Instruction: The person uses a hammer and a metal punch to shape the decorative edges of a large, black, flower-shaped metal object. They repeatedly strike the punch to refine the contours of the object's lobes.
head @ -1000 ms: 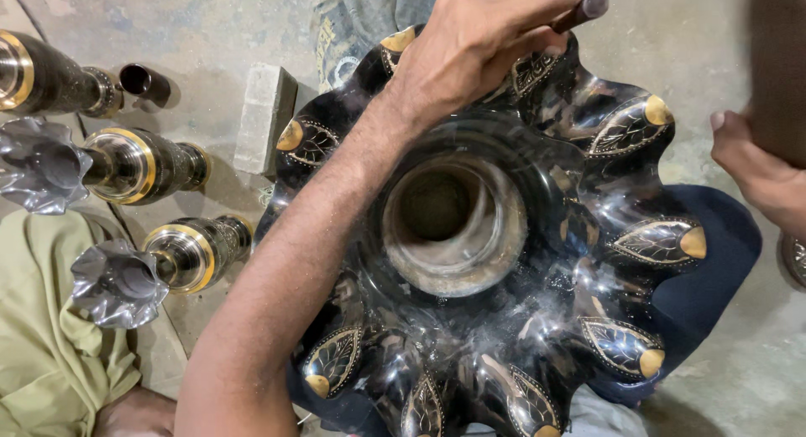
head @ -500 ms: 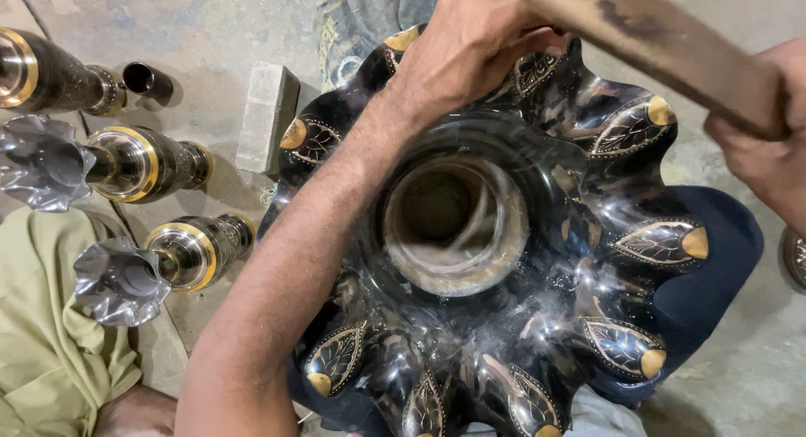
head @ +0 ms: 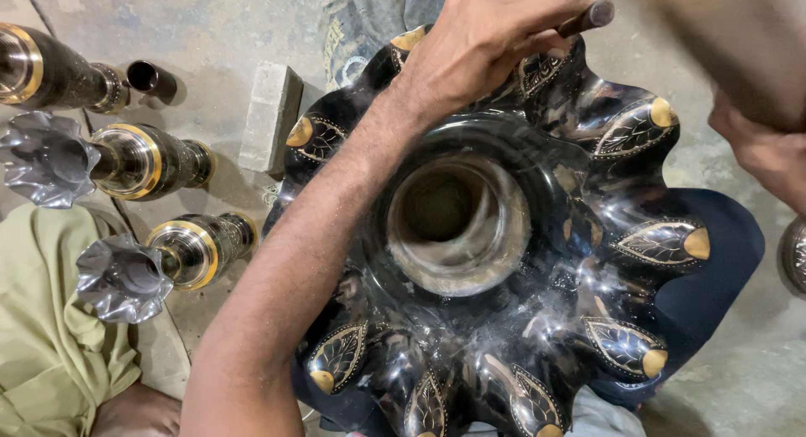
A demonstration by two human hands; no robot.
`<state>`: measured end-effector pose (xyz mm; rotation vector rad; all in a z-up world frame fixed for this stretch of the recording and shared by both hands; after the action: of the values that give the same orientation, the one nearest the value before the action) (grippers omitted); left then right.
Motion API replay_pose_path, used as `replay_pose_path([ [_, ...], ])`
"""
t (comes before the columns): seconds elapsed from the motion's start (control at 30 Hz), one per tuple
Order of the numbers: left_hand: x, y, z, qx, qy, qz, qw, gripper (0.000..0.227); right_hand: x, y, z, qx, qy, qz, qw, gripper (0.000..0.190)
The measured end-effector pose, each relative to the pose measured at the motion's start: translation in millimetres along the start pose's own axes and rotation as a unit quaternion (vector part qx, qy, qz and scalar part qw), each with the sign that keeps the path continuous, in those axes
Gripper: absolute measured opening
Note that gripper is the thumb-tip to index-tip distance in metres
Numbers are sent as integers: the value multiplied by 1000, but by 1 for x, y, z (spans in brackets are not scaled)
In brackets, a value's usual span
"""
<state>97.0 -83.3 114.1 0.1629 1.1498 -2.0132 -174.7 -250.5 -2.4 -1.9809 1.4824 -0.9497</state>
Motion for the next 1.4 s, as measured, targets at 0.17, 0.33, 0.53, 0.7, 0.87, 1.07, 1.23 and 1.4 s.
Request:
replay_pose_path([
  [0.17,4,4,0,-23,18,29,999,38,4,-4,-1,-14,20,31,999,31],
  [0.33,9,5,-1,4,7,33,999,35,3,-7,-3,-6,15,61,998,33],
  [0.53,9,9,-5,-35,-19,-97,994,47,17,-20,-17,134,-74,375,914,34],
  [0.7,11,-5,-13,-54,-59,-71,994,52,55,-11,-20,253,-180,710,632,36],
  [0.87,7,-6,-14,-87,-47,-21,995,49,75,10,-21,273,-176,785,528,37],
  [1.07,1,-8,-12,-69,-71,-52,994,47,88,18,-16,284,-171,802,496,39],
  [1.23,0,-9,-13,-66,-81,-51,993,45,92,25,-8,288,-164,807,489,41],
  [1.4,1,-5,-14,-72,-72,-79,992,43,95,27,0,287,-162,812,482,43],
])
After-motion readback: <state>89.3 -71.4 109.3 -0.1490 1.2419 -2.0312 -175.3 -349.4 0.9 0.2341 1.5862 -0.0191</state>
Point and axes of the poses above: each hand's wrist, its own z-axis towards the middle knuckle, its own x-axis out of the palm, y = z × x, the point moved 10 cm from there along z, towards the middle knuckle, and after that the axes turned 12 degrees about -x, right-handed, at the moved point
